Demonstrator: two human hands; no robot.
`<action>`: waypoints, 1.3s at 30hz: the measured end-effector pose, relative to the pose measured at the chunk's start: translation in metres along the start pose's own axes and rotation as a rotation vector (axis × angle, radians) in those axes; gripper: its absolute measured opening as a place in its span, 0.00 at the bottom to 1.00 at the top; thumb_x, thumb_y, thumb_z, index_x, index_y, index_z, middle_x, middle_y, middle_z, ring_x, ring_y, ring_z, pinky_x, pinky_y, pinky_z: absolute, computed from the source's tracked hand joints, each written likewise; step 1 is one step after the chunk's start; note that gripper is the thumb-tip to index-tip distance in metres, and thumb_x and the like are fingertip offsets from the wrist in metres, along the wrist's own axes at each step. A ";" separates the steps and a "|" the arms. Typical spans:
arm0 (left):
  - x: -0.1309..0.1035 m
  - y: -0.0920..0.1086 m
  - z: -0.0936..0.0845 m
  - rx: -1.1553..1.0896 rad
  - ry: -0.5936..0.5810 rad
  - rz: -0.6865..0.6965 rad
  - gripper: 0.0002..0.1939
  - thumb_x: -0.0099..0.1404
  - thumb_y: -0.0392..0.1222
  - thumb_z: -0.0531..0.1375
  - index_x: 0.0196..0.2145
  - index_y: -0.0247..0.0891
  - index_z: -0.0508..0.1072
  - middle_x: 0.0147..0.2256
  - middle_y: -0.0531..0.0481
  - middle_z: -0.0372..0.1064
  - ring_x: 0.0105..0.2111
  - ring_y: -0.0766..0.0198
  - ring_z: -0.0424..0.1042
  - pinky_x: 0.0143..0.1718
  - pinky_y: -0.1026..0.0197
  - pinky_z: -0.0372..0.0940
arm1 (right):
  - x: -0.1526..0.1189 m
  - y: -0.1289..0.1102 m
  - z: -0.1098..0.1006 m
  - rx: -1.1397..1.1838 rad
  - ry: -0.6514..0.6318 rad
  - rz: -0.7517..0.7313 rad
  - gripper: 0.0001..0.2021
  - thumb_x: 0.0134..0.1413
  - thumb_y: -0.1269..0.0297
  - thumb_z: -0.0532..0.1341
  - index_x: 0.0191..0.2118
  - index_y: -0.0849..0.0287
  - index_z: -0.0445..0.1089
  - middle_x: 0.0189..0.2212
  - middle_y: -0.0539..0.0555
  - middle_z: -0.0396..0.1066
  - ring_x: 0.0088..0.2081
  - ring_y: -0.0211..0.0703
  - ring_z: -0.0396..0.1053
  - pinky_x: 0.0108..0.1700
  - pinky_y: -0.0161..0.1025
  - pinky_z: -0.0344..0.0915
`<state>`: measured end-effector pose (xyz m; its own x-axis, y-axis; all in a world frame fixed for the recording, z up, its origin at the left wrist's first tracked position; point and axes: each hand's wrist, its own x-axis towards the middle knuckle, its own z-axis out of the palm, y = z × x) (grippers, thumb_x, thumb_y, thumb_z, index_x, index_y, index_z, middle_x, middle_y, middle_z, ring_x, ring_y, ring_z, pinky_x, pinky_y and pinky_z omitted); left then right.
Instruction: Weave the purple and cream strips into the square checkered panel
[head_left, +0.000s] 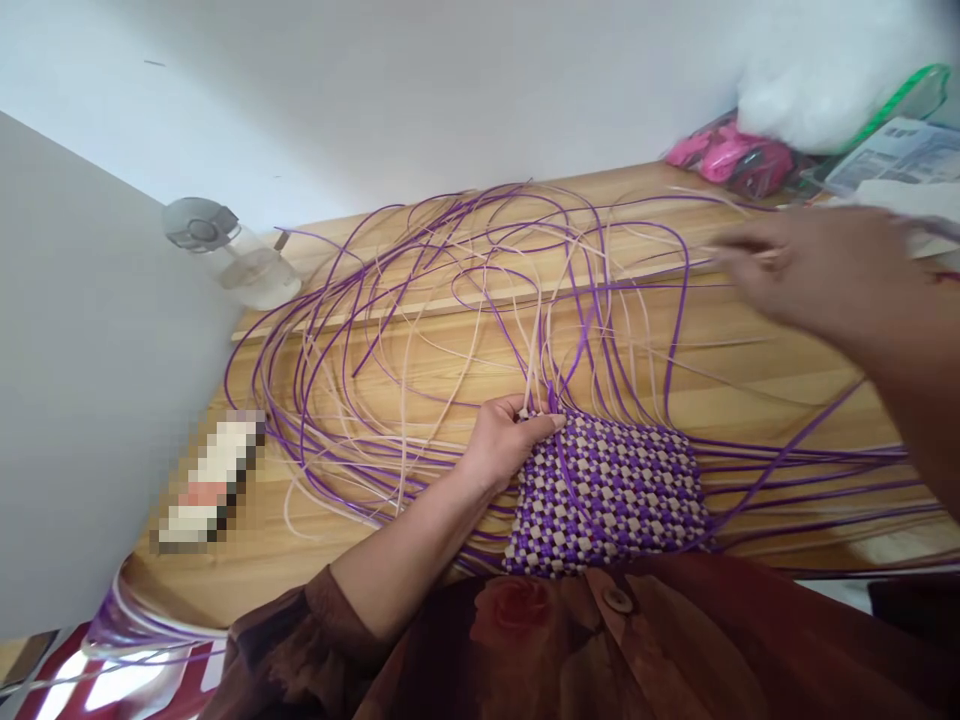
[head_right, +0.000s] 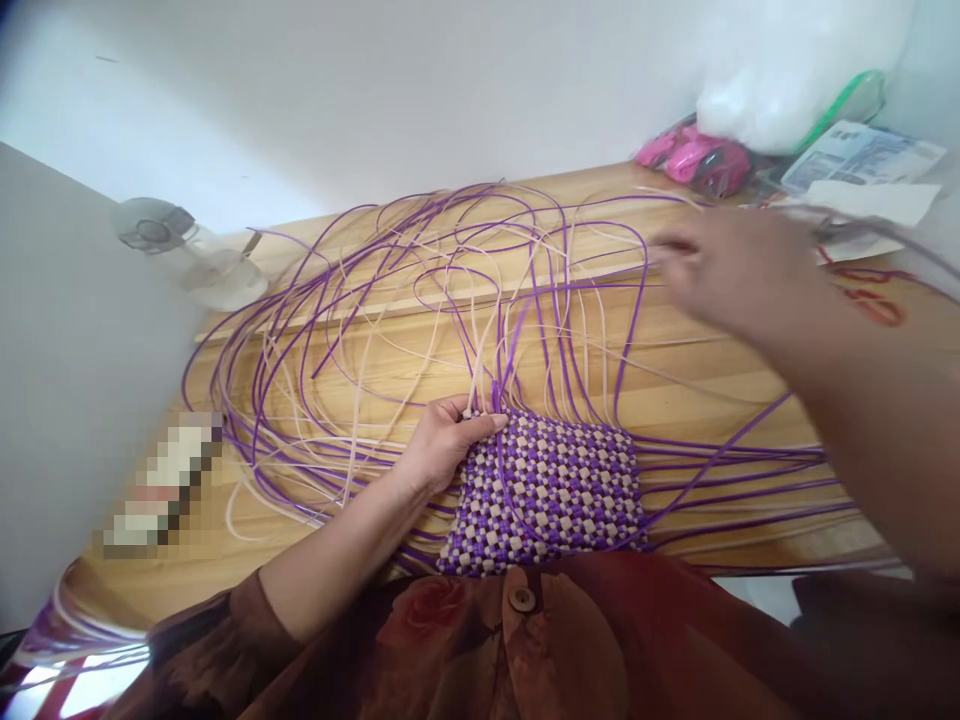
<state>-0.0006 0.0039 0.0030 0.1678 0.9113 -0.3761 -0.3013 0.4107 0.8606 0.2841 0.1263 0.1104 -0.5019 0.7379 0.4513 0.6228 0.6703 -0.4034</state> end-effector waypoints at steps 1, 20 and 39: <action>0.000 0.000 0.000 -0.003 -0.003 -0.003 0.16 0.45 0.44 0.73 0.27 0.34 0.75 0.23 0.52 0.71 0.22 0.69 0.66 0.26 0.65 0.60 | -0.001 -0.021 0.019 -0.165 0.017 -0.050 0.07 0.63 0.62 0.58 0.41 0.49 0.74 0.40 0.56 0.75 0.47 0.49 0.71 0.51 0.46 0.65; 0.002 0.000 0.003 -0.072 0.000 0.049 0.16 0.40 0.42 0.74 0.26 0.33 0.77 0.24 0.52 0.72 0.22 0.69 0.66 0.28 0.65 0.60 | 0.007 -0.092 0.087 -0.567 -0.256 -0.824 0.09 0.65 0.71 0.54 0.42 0.60 0.72 0.46 0.56 0.72 0.52 0.50 0.62 0.54 0.46 0.58; 0.000 0.002 0.003 -0.132 -0.055 0.000 0.15 0.43 0.41 0.74 0.27 0.34 0.76 0.24 0.52 0.73 0.22 0.70 0.68 0.28 0.65 0.62 | 0.021 -0.082 0.089 -0.104 -0.506 -0.009 0.10 0.60 0.60 0.56 0.34 0.60 0.70 0.25 0.50 0.69 0.27 0.36 0.61 0.31 0.35 0.48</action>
<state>0.0020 0.0046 0.0057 0.2177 0.9097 -0.3537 -0.4216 0.4145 0.8065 0.1692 0.0932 0.0824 -0.7187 0.6953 0.0024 0.6608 0.6841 -0.3087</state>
